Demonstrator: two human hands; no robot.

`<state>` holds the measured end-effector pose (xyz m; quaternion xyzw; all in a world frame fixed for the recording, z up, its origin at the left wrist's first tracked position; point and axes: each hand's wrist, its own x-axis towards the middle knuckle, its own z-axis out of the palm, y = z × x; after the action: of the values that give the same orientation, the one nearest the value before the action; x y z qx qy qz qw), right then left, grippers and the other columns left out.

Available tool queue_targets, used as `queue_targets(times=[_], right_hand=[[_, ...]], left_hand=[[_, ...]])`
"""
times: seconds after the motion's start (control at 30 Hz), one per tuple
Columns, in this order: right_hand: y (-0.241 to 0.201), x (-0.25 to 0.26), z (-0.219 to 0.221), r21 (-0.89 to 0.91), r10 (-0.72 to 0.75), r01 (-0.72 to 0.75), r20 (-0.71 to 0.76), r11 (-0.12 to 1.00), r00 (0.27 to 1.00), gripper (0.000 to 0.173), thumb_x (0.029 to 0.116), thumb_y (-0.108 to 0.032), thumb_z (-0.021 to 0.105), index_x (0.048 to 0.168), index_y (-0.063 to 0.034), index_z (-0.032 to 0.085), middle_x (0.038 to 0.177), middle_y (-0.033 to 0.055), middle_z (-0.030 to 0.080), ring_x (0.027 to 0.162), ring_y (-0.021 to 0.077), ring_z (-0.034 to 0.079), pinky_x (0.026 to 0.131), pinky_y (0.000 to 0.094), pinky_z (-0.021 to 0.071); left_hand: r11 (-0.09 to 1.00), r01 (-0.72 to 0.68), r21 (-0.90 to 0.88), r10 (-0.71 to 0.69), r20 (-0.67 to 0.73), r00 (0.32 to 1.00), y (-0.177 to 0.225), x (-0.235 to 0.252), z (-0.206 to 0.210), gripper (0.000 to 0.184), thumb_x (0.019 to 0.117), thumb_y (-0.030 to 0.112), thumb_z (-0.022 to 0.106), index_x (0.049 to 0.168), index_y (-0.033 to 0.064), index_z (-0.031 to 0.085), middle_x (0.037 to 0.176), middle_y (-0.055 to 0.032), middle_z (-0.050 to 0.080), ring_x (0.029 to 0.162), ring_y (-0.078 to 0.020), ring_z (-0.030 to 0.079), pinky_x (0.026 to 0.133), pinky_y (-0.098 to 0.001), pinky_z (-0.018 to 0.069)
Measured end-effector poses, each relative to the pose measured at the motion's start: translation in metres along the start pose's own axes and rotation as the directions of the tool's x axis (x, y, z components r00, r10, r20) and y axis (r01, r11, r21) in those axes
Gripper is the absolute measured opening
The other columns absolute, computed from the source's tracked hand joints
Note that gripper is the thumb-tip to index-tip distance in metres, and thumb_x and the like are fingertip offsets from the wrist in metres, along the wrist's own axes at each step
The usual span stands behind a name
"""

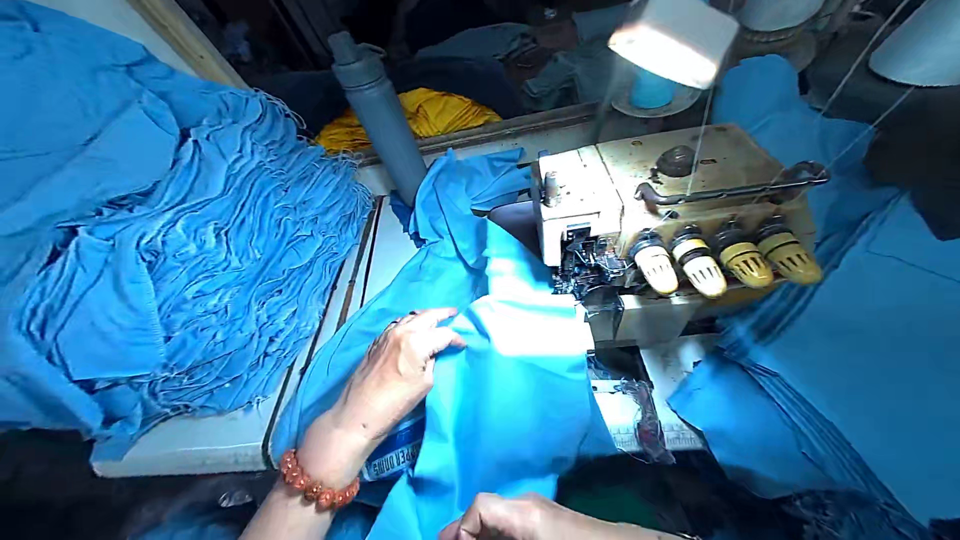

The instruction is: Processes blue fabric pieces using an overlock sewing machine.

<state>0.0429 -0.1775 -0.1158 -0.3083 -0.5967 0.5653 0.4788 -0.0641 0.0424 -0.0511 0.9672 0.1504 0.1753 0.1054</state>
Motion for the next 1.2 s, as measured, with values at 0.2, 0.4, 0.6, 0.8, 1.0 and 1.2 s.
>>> queue_targets(times=[0.2,0.4,0.6,0.8,1.0,1.2], right_hand=[[-0.001,-0.016,-0.009,-0.416,-0.061,0.024,-0.076,0.909,0.995,0.029,0.1025,-0.023,0.062,0.109,0.0048,0.068,0.104,0.0204,0.073,0.091,0.0290,0.074,0.082,0.0428,0.0593],[-0.033,-0.018,-0.060,-0.628,-0.500,-0.049,-0.661,0.776,0.561,0.041,0.0953,-0.032,0.075,0.127,-0.0089,0.062,0.118,0.0057,0.068,0.074,0.0026,0.067,0.055,0.0159,0.0557],[-0.047,-0.003,-0.100,-0.760,-0.519,-0.171,-0.572,0.627,0.635,0.033,0.0921,-0.038,0.075,0.102,-0.0061,0.073,0.085,-0.0030,0.068,0.064,-0.0066,0.054,0.055,0.0093,0.0463],[-0.052,0.013,-0.101,-0.688,-0.552,-0.055,-0.626,0.724,0.551,0.009,0.0949,-0.014,0.069,0.095,-0.0058,0.073,0.078,-0.0033,0.070,0.063,-0.0025,0.062,0.056,0.0120,0.0545],[-0.053,0.012,-0.105,-0.654,-0.531,-0.029,-0.639,0.756,0.557,0.012,0.0996,-0.016,0.063,0.097,-0.0072,0.071,0.074,-0.0042,0.066,0.057,-0.0022,0.060,0.051,0.0127,0.0528],[-0.029,-0.016,-0.080,-0.525,-0.318,-0.097,-0.640,0.846,0.700,0.017,0.0987,-0.013,0.065,0.091,0.0017,0.070,0.072,0.0051,0.069,0.060,0.0008,0.064,0.056,0.0147,0.0540]], left_hand=[[0.998,0.058,0.005,-0.057,-0.135,0.989,0.035,0.037,0.018,0.033,0.0972,0.019,0.056,0.120,0.0044,0.074,0.124,-0.0132,0.071,0.115,-0.0287,0.068,0.099,-0.0479,0.0524],[0.992,0.020,-0.128,-0.028,-0.061,0.998,0.053,0.071,0.018,0.007,0.0845,0.019,0.065,0.086,0.0158,0.071,0.086,0.0021,0.065,0.089,-0.0167,0.062,0.081,-0.0418,0.0460],[0.928,-0.023,-0.371,-0.012,-0.092,0.996,0.058,0.062,0.006,0.004,0.0806,0.015,0.065,0.083,0.0183,0.066,0.079,0.0123,0.064,0.082,0.0020,0.063,0.107,-0.0361,0.0456],[0.876,0.005,-0.483,-0.029,-0.043,0.999,0.060,0.065,0.001,0.038,0.0804,0.014,0.073,0.118,0.0153,0.069,0.092,0.0134,0.066,0.091,0.0002,0.063,0.093,-0.0268,0.0514],[0.843,-0.046,-0.536,-0.027,-0.128,0.991,0.063,0.072,0.002,0.003,0.0878,0.015,0.075,0.088,0.0133,0.076,0.087,0.0084,0.069,0.086,-0.0006,0.066,0.080,-0.0174,0.0551],[0.809,-0.058,-0.585,0.003,-0.094,0.996,0.054,0.078,0.007,0.008,0.0926,0.006,0.069,0.091,0.0068,0.076,0.088,0.0037,0.070,0.082,-0.0007,0.066,0.073,-0.0136,0.0551]])
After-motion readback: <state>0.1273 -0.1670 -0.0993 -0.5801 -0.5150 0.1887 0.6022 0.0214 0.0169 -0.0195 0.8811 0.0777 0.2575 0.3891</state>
